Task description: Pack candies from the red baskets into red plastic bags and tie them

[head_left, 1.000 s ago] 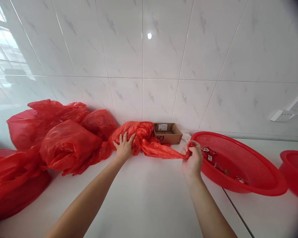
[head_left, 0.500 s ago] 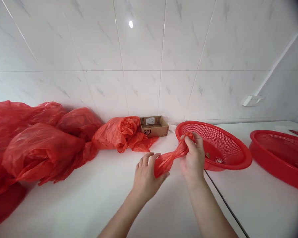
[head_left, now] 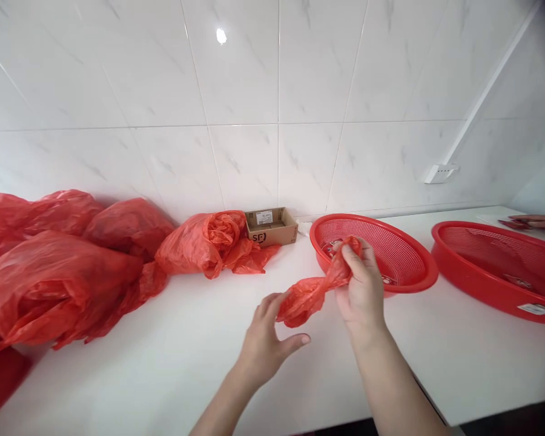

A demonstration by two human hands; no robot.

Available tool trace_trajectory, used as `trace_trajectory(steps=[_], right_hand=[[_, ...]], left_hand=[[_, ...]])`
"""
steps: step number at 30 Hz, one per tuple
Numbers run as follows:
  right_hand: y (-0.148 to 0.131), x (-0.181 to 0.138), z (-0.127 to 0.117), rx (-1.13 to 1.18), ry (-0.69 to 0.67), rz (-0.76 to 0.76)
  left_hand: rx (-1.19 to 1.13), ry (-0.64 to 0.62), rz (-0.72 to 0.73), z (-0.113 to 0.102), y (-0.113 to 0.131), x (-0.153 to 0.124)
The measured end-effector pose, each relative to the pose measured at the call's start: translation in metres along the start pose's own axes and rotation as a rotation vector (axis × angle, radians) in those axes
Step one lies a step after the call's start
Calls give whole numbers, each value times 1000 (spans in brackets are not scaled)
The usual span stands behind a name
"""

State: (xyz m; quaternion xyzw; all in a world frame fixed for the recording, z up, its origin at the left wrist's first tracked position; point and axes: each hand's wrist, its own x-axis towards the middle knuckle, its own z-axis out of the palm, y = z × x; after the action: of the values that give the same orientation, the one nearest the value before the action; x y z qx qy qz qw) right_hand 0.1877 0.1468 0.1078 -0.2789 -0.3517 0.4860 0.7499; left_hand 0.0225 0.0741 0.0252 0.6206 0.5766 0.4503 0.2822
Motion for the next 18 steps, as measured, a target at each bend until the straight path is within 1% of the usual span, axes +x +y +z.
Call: trace_trajectory(steps=[1, 2, 3, 5, 8, 11, 14, 16, 18], right_hand=[[-1, -3, 6, 3, -37, 17], [-4, -3, 10, 5, -61, 22], [-7, -1, 12, 6, -71, 9], [-16, 9, 7, -1, -44, -61], [-27, 26, -11, -45, 64, -160], [-26, 33, -25, -62, 111, -149], [-18, 27, -27, -50, 110, -129], [-12, 21, -26, -51, 119, -134], [-6, 15, -24, -57, 111, -127]], left_hand=[[-52, -39, -13, 9, 3, 1], [-101, -59, -36, 13, 4, 3], [-143, -63, -65, 13, 5, 5], [-200, -70, -120, 2, 4, 8], [-289, -100, -219, -24, -1, 6], [-331, -70, -310, -40, -14, 3], [-322, 47, -351, -48, -31, 7], [-289, 182, -342, -55, -37, 9], [-231, 331, -300, -60, -34, 8]])
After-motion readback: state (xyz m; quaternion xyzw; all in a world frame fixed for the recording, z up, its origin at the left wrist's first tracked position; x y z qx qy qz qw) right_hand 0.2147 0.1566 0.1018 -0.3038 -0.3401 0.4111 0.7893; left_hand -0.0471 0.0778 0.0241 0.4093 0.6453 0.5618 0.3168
